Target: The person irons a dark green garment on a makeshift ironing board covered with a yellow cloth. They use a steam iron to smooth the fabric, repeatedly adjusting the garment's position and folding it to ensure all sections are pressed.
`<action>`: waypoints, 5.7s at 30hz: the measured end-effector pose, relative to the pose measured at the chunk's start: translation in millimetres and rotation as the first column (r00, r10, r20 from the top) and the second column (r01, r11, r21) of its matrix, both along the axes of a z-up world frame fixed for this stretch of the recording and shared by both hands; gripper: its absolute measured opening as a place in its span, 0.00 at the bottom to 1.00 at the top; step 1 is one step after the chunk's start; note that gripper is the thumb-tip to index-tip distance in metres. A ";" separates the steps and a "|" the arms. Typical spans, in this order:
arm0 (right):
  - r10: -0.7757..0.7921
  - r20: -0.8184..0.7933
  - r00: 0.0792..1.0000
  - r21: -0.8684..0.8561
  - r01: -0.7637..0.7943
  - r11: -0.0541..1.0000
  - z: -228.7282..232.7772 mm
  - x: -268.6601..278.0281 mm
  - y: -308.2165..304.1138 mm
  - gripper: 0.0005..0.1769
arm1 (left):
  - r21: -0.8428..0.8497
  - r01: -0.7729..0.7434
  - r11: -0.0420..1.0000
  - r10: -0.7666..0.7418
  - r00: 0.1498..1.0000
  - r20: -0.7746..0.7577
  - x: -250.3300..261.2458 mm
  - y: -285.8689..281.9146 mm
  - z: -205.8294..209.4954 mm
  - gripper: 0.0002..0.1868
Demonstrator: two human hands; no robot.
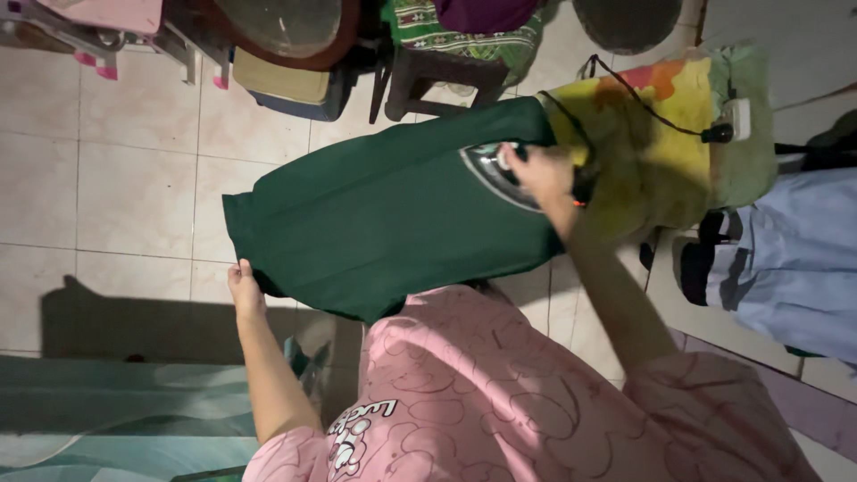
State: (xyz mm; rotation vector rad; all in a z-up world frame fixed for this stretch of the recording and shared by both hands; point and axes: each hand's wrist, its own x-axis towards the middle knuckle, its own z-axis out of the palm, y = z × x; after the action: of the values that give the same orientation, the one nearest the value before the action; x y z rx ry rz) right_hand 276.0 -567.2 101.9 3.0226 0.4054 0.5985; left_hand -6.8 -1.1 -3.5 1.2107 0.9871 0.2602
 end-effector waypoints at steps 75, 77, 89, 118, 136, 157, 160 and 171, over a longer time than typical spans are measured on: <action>0.216 -0.461 0.861 0.810 0.308 0.500 -18.2 20.0 -111.5 0.23 | 0.002 0.294 0.956 -0.291 0.945 0.149 77.3 -91.3 123.4 0.29; 0.092 -0.491 0.866 0.753 0.370 0.544 47.1 17.0 -191.4 0.25 | -0.013 0.405 0.914 -0.395 0.897 0.198 89.9 -106.0 126.5 0.29; 0.072 -0.224 0.972 0.792 0.139 0.595 5.2 -0.3 -152.6 0.24 | 0.106 0.265 0.959 -0.273 0.959 0.076 19.3 -7.9 116.4 0.28; 0.381 -0.917 0.122 0.346 0.719 0.602 68.1 -173.9 -232.9 0.56 | -0.318 0.454 0.833 -0.554 0.694 -0.460 -104.8 7.1 91.9 0.27; 0.298 -0.574 0.762 0.636 0.187 0.748 -54.1 -67.6 -134.2 0.15 | 0.070 0.439 0.896 -0.394 0.856 -0.334 -42.4 29.2 64.0 0.21; 0.139 -0.382 0.914 0.862 0.298 0.410 -70.2 -26.7 -111.1 0.36 | 0.168 0.111 0.980 -0.102 0.993 -0.062 -33.8 4.4 37.8 0.17; 0.141 -0.322 0.936 0.875 0.237 0.422 -68.0 -20.1 -109.7 0.31 | 0.159 0.095 0.983 -0.091 0.995 -0.037 -38.6 3.7 38.1 0.17; 0.492 -0.509 0.706 0.833 0.260 0.488 -41.8 -61.4 -120.8 0.55 | 0.181 0.100 0.978 -0.085 0.992 -0.090 -41.1 -4.7 31.8 0.17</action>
State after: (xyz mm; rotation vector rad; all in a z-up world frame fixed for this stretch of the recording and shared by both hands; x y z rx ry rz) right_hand 214.6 -688.0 60.1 4.1856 0.4266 -0.7570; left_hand -48.0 -5.8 28.3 1.4430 0.9902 0.2340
